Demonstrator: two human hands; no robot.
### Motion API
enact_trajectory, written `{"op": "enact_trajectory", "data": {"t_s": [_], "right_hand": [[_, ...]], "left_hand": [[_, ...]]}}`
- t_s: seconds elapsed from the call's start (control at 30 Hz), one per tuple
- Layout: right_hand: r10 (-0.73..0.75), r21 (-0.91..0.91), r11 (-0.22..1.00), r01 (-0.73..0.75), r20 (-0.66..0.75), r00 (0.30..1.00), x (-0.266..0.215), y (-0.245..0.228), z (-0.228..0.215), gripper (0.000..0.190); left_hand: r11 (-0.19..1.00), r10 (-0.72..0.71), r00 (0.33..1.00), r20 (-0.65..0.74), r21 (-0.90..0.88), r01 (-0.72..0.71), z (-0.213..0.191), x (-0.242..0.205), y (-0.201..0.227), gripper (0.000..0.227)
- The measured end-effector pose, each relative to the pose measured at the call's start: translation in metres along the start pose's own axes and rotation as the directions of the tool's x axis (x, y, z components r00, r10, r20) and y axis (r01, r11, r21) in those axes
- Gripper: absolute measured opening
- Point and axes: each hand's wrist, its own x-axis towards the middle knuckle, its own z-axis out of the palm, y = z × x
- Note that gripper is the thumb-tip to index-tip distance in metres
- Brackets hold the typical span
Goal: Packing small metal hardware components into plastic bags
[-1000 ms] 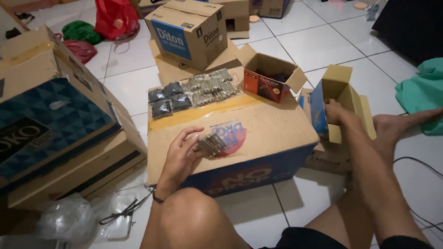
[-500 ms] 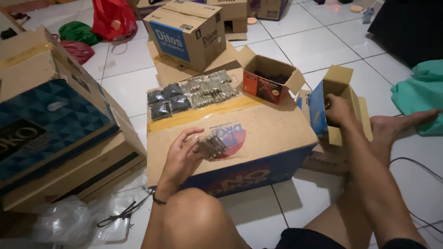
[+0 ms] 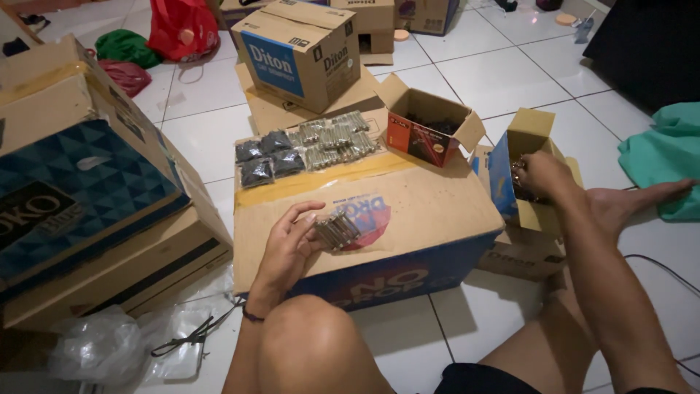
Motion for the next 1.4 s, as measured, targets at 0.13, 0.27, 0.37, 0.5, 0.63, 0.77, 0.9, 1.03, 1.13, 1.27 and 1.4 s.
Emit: {"op": "enact_trajectory", "data": {"t_s": [0.13,0.27,0.37,0.5,0.63,0.77,0.9,1.03,1.13,1.27,1.4], "right_hand": [[0.154,0.153,0.973,-0.172,0.119,0.981,-0.059,-0.061,-0.072,0.026],[0.196,0.133,0.968,-0.214,0.135,0.971,-0.063,-0.061,-0.079,0.023],[0.232,0.187,0.944,-0.27,0.204,0.951,-0.075,-0.071,-0.093,0.022],[0.206,0.054,0.974,-0.218,0.177,0.962,-0.054,-0.046,-0.075,0.028],[0.247,0.205,0.935,-0.29,0.212,0.945,-0.078,-0.067,-0.1,0.031],[0.155,0.076,0.983,-0.166,0.134,0.979,-0.04,-0.028,-0.061,0.035],[0.169,0.192,0.965,-0.179,0.063,0.983,-0.045,-0.032,-0.06,0.034],[0.242,0.268,0.93,-0.25,0.062,0.968,-0.055,-0.042,-0.066,0.032],[0.271,0.278,0.92,-0.276,0.056,0.961,-0.054,-0.04,-0.063,0.033],[0.212,0.336,0.918,-0.211,0.032,0.977,-0.061,-0.042,-0.068,0.035],[0.126,0.467,0.883,-0.048,-0.137,0.982,-0.072,-0.047,-0.076,0.028]], "left_hand": [[0.999,-0.042,0.999,-0.017,-0.02,0.041,0.014,-0.009,0.019,0.028],[0.998,-0.048,0.999,-0.005,-0.05,0.047,0.012,-0.008,0.016,0.026],[1.0,-0.019,1.0,0.002,-0.011,0.019,0.011,-0.008,0.017,0.027],[0.999,-0.027,1.0,0.009,-0.039,0.027,0.012,-0.009,0.017,0.026],[0.999,-0.024,1.0,0.002,-0.042,0.024,0.014,-0.01,0.019,0.025],[0.994,-0.041,0.999,0.025,-0.096,0.043,0.013,-0.009,0.017,0.026],[0.999,-0.025,1.0,0.01,-0.045,0.026,0.011,-0.007,0.016,0.024],[0.999,-0.014,1.0,0.025,-0.041,0.015,0.011,-0.008,0.016,0.025],[0.999,-0.03,0.999,0.014,-0.03,0.03,0.012,-0.008,0.017,0.025],[1.0,-0.008,1.0,0.023,-0.017,0.008,0.011,-0.009,0.016,0.025],[1.0,-0.009,1.0,0.018,-0.004,0.009,0.011,-0.008,0.016,0.026]]}}
